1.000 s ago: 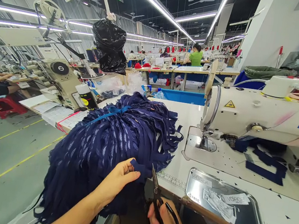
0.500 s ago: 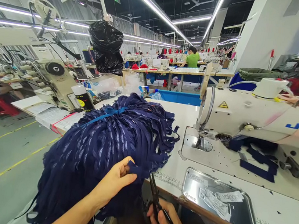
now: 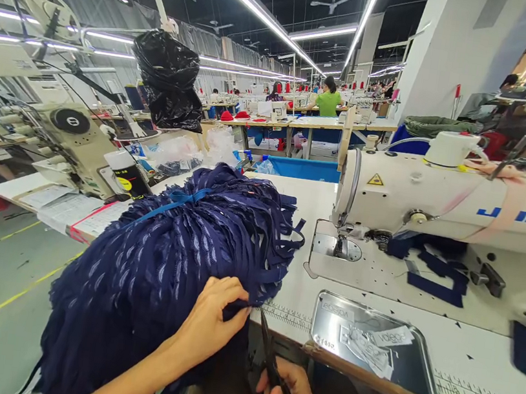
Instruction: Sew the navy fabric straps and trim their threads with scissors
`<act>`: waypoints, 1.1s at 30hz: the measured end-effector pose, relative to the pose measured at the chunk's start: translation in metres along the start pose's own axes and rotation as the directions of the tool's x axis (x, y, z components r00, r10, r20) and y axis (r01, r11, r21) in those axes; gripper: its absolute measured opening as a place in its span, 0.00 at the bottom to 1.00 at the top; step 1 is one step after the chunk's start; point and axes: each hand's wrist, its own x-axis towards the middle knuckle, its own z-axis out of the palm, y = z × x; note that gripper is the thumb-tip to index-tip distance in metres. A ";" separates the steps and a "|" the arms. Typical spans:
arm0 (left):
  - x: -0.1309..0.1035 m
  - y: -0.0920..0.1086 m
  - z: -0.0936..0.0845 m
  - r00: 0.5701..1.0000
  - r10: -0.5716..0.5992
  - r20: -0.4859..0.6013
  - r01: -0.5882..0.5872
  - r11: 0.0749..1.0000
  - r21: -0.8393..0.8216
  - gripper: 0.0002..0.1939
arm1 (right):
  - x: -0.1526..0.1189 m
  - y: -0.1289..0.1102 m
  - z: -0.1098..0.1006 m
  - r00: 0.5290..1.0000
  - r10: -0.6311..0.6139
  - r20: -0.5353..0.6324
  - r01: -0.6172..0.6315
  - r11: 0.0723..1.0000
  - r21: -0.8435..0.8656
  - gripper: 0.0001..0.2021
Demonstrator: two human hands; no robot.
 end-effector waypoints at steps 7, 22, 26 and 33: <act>0.001 -0.003 -0.017 0.977 0.213 -0.014 -0.212 0.977 0.017 0.07 | 0.001 -0.018 -0.004 0.998 -0.059 -0.010 0.059 0.998 -0.009 0.27; -0.008 -0.020 -0.019 0.964 0.115 0.240 -0.091 0.990 -0.107 0.08 | 0.000 -0.028 -0.004 0.992 0.042 0.119 -0.043 0.999 0.002 0.30; -0.017 -0.023 -0.031 0.956 0.085 0.279 -0.034 0.983 -0.182 0.10 | -0.002 -0.015 -0.003 0.982 0.024 0.190 -0.023 1.000 -0.006 0.30; -0.018 -0.016 -0.028 0.963 -0.079 0.257 0.168 0.924 -0.344 0.12 | 0.002 -0.016 -0.002 0.986 0.031 0.166 -0.025 0.999 -0.039 0.32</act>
